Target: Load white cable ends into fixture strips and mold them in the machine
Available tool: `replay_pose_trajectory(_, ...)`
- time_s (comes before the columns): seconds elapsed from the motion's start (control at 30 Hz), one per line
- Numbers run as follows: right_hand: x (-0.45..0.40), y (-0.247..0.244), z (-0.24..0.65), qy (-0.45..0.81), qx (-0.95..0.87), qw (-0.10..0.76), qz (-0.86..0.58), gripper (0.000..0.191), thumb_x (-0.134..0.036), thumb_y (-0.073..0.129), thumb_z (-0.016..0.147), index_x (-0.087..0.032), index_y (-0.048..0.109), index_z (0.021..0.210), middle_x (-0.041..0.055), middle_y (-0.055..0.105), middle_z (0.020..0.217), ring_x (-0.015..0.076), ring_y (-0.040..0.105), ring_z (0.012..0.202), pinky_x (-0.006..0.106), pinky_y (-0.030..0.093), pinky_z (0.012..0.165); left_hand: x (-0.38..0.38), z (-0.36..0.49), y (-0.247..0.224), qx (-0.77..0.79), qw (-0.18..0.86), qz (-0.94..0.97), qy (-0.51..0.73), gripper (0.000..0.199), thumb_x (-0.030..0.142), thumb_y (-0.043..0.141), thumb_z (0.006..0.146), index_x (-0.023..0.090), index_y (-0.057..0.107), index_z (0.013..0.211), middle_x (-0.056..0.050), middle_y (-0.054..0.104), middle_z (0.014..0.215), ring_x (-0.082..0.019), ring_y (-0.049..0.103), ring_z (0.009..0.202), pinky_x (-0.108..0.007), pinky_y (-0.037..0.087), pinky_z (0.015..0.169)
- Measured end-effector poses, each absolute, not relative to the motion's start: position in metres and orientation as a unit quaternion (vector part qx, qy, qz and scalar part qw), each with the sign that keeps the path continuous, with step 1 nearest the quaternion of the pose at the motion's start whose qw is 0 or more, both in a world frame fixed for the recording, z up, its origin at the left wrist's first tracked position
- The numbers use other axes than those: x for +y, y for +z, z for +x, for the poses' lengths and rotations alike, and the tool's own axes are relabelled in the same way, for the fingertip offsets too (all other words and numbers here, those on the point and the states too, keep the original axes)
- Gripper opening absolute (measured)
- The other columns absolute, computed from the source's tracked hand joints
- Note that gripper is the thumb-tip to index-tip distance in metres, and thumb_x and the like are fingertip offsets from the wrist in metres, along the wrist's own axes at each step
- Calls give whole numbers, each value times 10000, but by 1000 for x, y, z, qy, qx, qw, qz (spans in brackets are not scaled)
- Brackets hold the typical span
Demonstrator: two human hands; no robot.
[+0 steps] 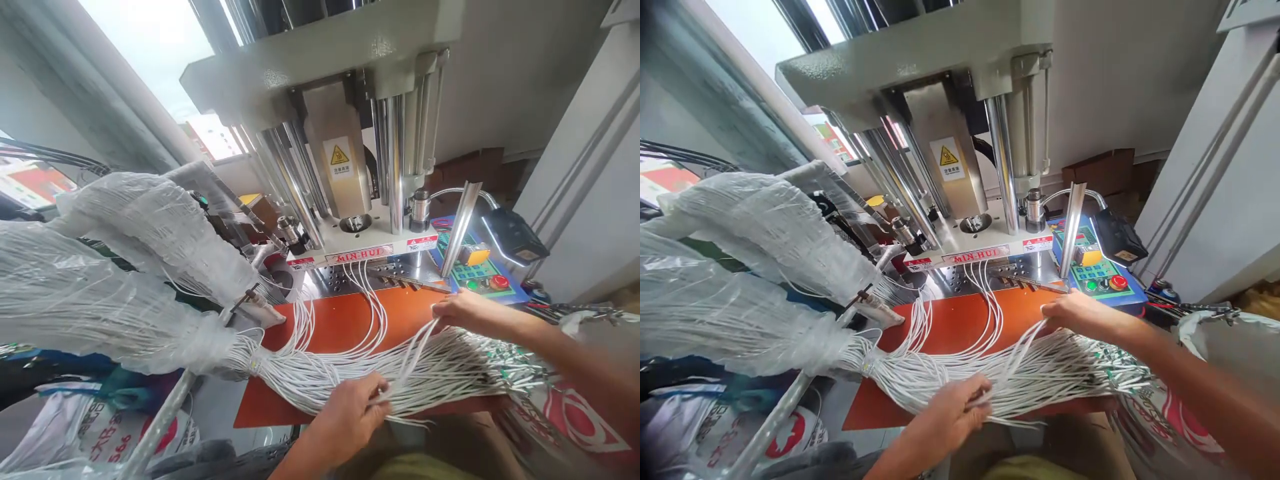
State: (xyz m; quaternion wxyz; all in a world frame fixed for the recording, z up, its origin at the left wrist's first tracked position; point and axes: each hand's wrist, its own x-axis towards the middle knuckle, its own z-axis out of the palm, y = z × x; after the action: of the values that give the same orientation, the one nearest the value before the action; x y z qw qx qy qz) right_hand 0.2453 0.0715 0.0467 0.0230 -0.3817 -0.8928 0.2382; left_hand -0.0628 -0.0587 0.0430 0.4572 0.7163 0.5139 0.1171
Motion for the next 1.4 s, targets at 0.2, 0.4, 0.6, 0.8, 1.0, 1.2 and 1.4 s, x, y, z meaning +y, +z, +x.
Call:
replay_pose_trajectory(0.2, 41, 41, 192, 102, -957, -11, -270, 113, -198, 544, 856, -203, 601, 759, 25, 617, 681, 169, 547, 660, 339, 308, 690, -29, 9, 38, 374, 786, 431, 240, 619, 449, 766, 706, 162, 511, 1191, -76, 640, 958, -143, 638, 727, -255, 479, 647)
replay_pose_trajectory(0.4, 68, 62, 236, 278, -905, 139, -290, 512, -156, 496, 805, -264, 506, 1306, 76, 566, 1278, 250, 482, 1207, 396, 391, 946, -10, 25, 21, 429, 764, 356, 327, 406, 437, 665, 800, 159, 525, 1062, 56, 511, 616, -1, 218, 372, -170, 95, 375)
replay_pose_trajectory(0.6, 80, 7, 242, 488, -755, 221, -379, 593, -202, 335, 877, -281, 363, 1464, 71, 586, 1322, 240, 627, 1067, 380, 536, 820, -16, 12, 19, 404, 783, 365, 303, 430, 441, 574, 853, 121, 564, 1140, 9, 559, 657, -27, 329, 361, -188, 144, 347)
replay_pose_trajectory(0.8, 35, -8, 202, 378, -830, 233, -338, 799, -14, 366, 732, -286, 330, 1482, 65, 470, 1443, 214, 496, 1267, 391, 436, 1033, -8, 24, 14, 441, 765, 352, 310, 342, 446, 593, 821, 131, 593, 957, 6, 559, 649, -64, 415, 396, -195, 246, 332)
replay_pose_trajectory(1.0, 46, -14, 195, 244, -880, 242, -327, 854, -1, 353, 774, -293, 98, 1536, 80, 293, 1547, 208, 368, 1362, 410, 413, 1054, -5, 28, 7, 494, 692, 334, 407, 306, 442, 639, 791, 158, 533, 832, 31, 539, 600, -42, 342, 412, -185, 178, 372)
replay_pose_trajectory(1.2, 142, -31, 232, 42, -854, 70, -514, 365, -115, 456, 852, -88, 579, 1194, 224, 544, 1266, 347, 522, 1143, 454, 477, 869, 1, 19, -6, 510, 620, 364, 473, 368, 461, 703, 759, 151, 549, 885, 1, 638, 638, -23, 291, 410, -170, 168, 396)
replay_pose_trajectory(1.4, 143, -11, 222, 102, -851, -13, -514, 255, -94, 413, 846, -100, 539, 1067, 162, 633, 937, 240, 619, 825, 300, 422, 648, -2, 11, 0, 541, 518, 468, 469, 243, 353, 727, 768, 151, 667, 889, -55, 721, 813, -117, 637, 701, -201, 484, 660)
